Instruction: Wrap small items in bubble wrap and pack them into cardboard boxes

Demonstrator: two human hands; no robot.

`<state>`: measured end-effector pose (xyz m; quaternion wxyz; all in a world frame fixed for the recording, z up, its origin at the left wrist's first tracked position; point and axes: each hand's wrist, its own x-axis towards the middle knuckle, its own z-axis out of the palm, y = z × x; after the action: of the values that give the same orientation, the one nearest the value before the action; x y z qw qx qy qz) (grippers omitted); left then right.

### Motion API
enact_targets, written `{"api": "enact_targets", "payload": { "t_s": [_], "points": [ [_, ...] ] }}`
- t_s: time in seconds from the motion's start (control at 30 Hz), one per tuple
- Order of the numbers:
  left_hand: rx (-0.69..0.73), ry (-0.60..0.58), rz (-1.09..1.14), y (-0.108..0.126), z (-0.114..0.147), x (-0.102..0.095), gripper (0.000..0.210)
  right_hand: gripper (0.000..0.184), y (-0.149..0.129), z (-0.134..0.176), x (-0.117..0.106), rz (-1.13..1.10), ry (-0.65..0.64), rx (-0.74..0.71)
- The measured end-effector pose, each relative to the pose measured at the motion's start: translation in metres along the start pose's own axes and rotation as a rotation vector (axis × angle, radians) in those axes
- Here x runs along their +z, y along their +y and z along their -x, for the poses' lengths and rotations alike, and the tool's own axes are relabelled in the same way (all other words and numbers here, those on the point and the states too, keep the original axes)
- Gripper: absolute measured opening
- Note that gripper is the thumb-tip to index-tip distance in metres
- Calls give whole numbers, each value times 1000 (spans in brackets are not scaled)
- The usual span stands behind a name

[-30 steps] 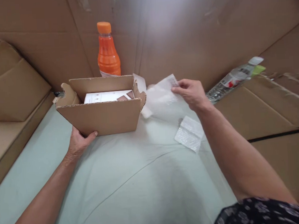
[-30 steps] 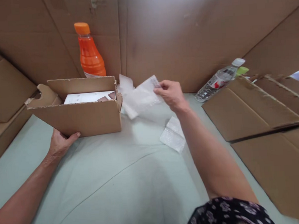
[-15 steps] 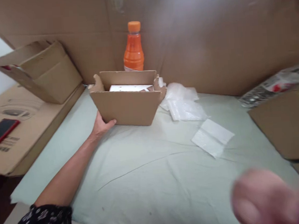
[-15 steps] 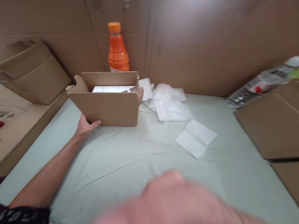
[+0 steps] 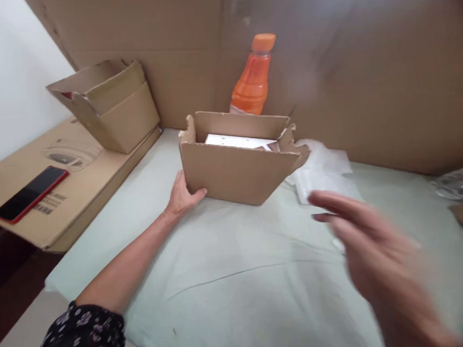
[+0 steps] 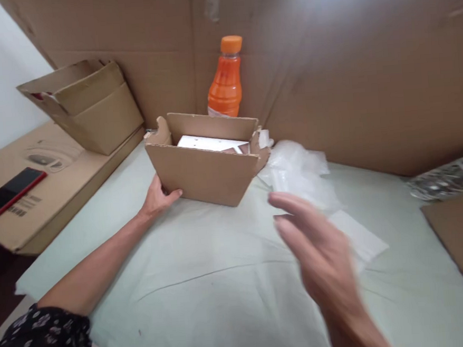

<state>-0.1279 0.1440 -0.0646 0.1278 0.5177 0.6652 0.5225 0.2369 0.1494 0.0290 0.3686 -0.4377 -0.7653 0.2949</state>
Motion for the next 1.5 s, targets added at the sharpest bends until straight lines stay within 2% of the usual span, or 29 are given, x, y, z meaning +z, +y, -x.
{"api": "enact_targets", "payload": {
  "t_s": [0.1, 0.17, 0.27, 0.33, 0.43, 0.53, 0.6, 0.67, 0.73, 0.77, 0.83, 0.87, 0.93, 1.0, 1.03, 1.07, 1.13, 1.2, 1.27, 1.33, 1.4, 1.43, 1.5],
  "points": [
    [10, 100, -129, 9, 5, -4, 48, 60, 13, -30, 50, -133, -108, 150],
    [10, 134, -227, 10, 6, -4, 42, 66, 22, -44, 73, -175, -160, 114],
    [-23, 124, -216, 8, 1, 2, 36, 66, 31, -61, 91, -166, -136, 75],
    [-58, 94, -94, 5, -3, 7, 48, 67, 37, -70, 94, -160, -126, 60],
    [-78, 31, 95, -1, -5, 13, 74, 67, 49, -77, 86, -60, -94, -15],
    [-102, 28, 174, -7, -4, 14, 84, 64, 67, -76, 65, 248, 40, -82],
    [-136, 64, 180, -10, -3, 13, 85, 62, 81, -73, 47, 454, 99, -22],
    [-161, 118, 164, -11, -3, 12, 82, 46, 92, -69, 31, 547, 125, 96],
    [-156, 188, 122, -9, -2, 10, 76, 26, 96, -63, 17, 544, 154, 171],
    [-143, 225, 98, -5, -1, 8, 73, 22, 93, -57, 12, 533, 170, 181],
    [-100, 278, 58, 6, 5, 3, 66, 28, 78, -41, 2, 425, 182, 173],
    [-66, 277, 42, 14, 11, 0, 62, 31, 67, -31, -2, 299, 178, 167],
    [23, 175, 30, 36, 28, -4, 54, 37, 39, -8, -7, -77, 141, 168],
    [84, -41, 103, 61, 50, -5, 58, 39, 13, 13, -7, -463, 63, 215],
    [76, -170, 187, 74, 62, -3, 67, 39, 2, 21, -5, -595, 16, 255],
    [31, -299, 297, 86, 74, -2, 80, 39, -5, 27, -2, -691, -30, 302],
    [-158, -537, 511, 107, 94, 3, 103, 40, -8, 35, 8, -795, -84, 390],
    [-394, -715, 608, 121, 109, 5, 108, 42, 1, 39, 18, -782, -101, 455],
    [-586, -784, 602, 126, 120, 4, 99, 42, 16, 43, 24, -627, -56, 480],
    [-696, -752, 577, 125, 126, -1, 93, 40, 29, 51, 24, -357, 35, 437],
    [-768, -706, 577, 120, 132, -9, 93, 41, 33, 62, 20, -120, 78, 303],
    [-796, -689, 589, 118, 135, -13, 94, 40, 31, 68, 19, -53, 37, 216],
    [-825, -665, 633, 115, 141, -19, 95, 37, 20, 79, 22, -3, -132, 39]
  ]
}}
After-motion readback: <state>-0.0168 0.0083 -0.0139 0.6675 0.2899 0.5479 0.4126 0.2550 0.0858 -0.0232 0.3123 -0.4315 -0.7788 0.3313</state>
